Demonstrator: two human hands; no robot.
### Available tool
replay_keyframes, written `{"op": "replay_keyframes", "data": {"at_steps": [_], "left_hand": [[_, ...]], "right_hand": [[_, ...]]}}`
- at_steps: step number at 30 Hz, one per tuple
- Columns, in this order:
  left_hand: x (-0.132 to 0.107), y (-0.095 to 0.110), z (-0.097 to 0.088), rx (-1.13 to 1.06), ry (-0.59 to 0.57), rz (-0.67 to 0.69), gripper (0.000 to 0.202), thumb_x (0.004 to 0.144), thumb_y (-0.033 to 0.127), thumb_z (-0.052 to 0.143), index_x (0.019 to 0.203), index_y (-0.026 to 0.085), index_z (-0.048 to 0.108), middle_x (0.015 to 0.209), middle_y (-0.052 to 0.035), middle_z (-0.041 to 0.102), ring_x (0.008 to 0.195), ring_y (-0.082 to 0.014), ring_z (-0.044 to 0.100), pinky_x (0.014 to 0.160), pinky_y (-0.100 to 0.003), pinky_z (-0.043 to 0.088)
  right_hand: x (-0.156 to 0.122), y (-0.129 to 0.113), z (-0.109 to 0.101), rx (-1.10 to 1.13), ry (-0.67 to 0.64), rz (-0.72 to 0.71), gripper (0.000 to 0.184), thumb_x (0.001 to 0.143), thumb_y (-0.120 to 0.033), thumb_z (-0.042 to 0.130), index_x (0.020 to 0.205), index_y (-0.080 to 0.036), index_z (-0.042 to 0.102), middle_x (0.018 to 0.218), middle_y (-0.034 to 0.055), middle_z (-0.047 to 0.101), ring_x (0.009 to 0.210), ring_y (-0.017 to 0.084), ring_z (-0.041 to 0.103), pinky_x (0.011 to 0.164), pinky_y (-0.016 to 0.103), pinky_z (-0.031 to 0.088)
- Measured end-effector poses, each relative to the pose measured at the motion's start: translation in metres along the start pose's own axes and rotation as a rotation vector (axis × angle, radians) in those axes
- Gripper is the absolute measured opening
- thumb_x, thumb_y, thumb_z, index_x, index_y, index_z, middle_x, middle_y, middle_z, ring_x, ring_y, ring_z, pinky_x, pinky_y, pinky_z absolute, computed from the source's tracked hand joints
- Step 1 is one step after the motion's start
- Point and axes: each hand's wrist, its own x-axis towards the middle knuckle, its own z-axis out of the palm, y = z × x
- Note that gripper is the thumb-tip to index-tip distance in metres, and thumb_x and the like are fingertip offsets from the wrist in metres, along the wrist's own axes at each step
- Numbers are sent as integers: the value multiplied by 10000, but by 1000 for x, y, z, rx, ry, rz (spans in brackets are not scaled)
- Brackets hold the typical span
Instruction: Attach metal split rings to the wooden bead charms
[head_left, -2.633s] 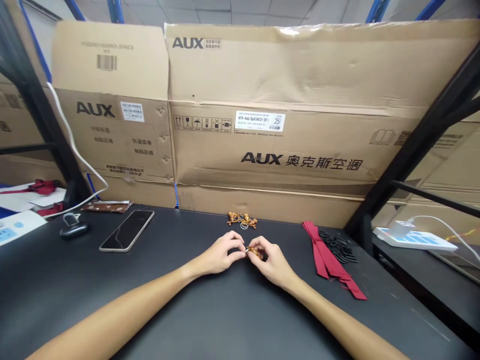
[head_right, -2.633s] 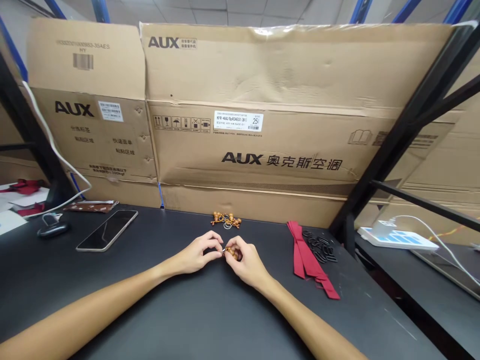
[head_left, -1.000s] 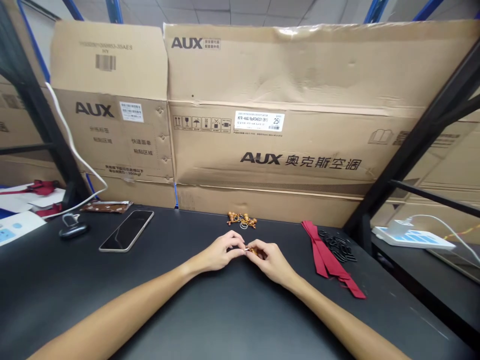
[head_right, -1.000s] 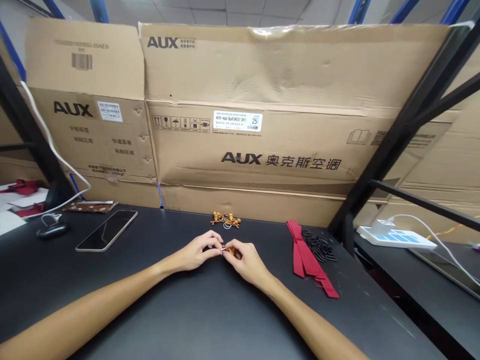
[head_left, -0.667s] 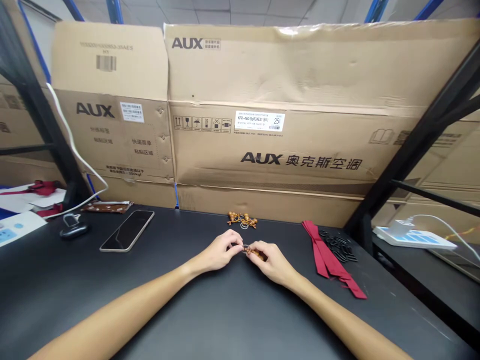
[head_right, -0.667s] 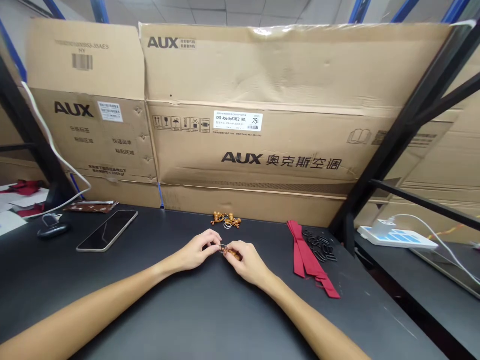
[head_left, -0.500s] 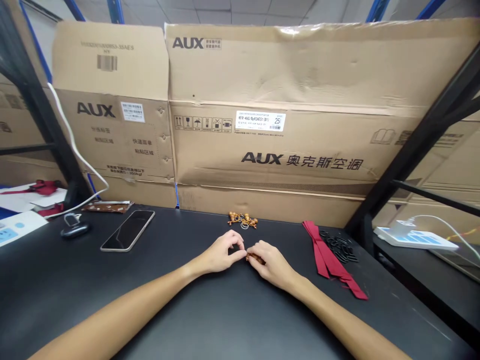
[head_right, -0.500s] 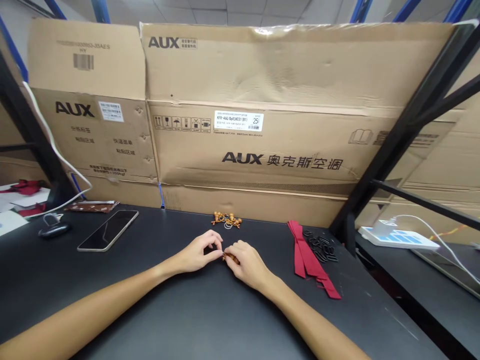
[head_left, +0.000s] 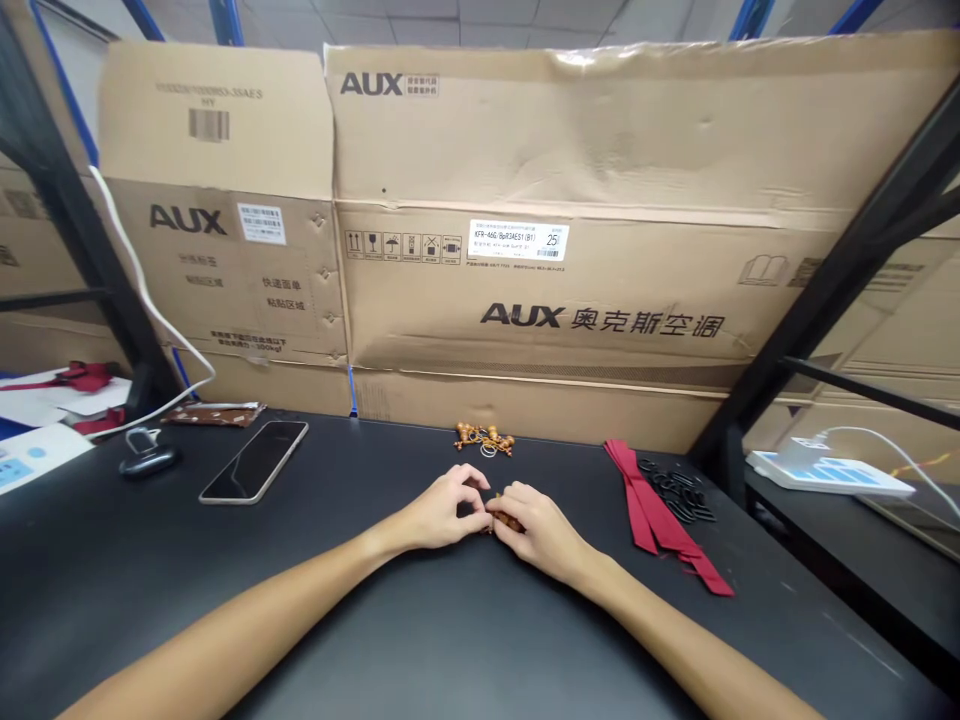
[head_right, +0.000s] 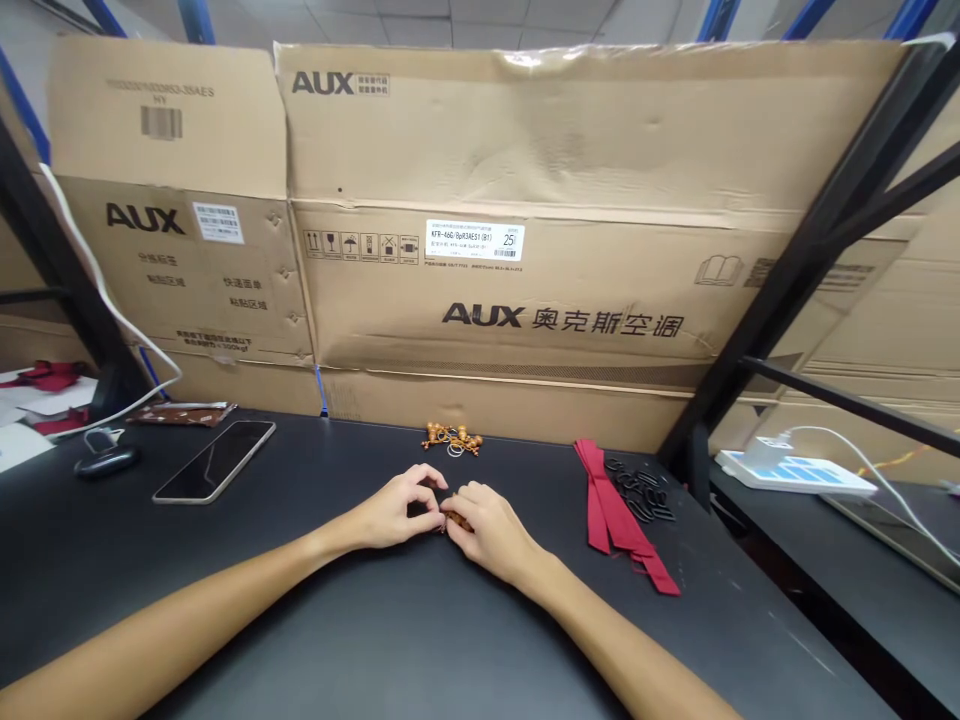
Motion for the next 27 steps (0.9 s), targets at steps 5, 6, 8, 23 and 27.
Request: {"op": "replay_keyframes", "data": {"at_steps": [5, 6, 8, 23, 27], "left_hand": [[-1, 2, 1, 3, 15, 0, 234, 788, 364, 677, 659, 173, 640, 1102, -60, 553, 1031, -199, 544, 950, -332, 411], [-1, 3, 1, 8, 17, 4, 234, 778, 357, 687, 647, 171, 632, 1096, -58, 554, 1027, -198, 544, 944, -328, 415], [-1, 5, 0, 26, 22, 9, 214, 781, 317, 678, 636, 171, 620, 1078, -54, 563, 1018, -194, 545, 936, -326, 418], [1, 4, -4, -43, 61, 10, 194, 881, 310, 546, 778, 181, 649, 1043, -35, 564, 929, -158, 572, 901, -298, 429], [2, 5, -5, -47, 60, -5, 182, 885, 317, 540, 822, 183, 646, 1048, -43, 562, 931, -164, 568, 887, -300, 433]], "right_hand": [[-1, -1, 0, 1, 2, 9, 146, 889, -242, 525, 946, -192, 650, 773, 52, 612, 733, 187, 533, 702, 309, 447], [-1, -2, 0, 5, 3, 11, 147, 885, -242, 528, 945, -192, 652, 773, 53, 613, 731, 186, 535, 697, 307, 449], [-1, -4, 1, 16, 6, 17, 156, 876, -221, 522, 949, -193, 656, 771, 53, 614, 733, 184, 539, 694, 301, 454], [-2, 5, 3, 225, 110, 216, 238, 877, -237, 523, 1105, -214, 588, 882, 45, 635, 738, 160, 591, 707, 285, 491], [-2, 9, 4, 219, 130, 311, 135, 853, -257, 549, 973, -203, 577, 843, 32, 631, 709, 158, 596, 666, 274, 489]]}}
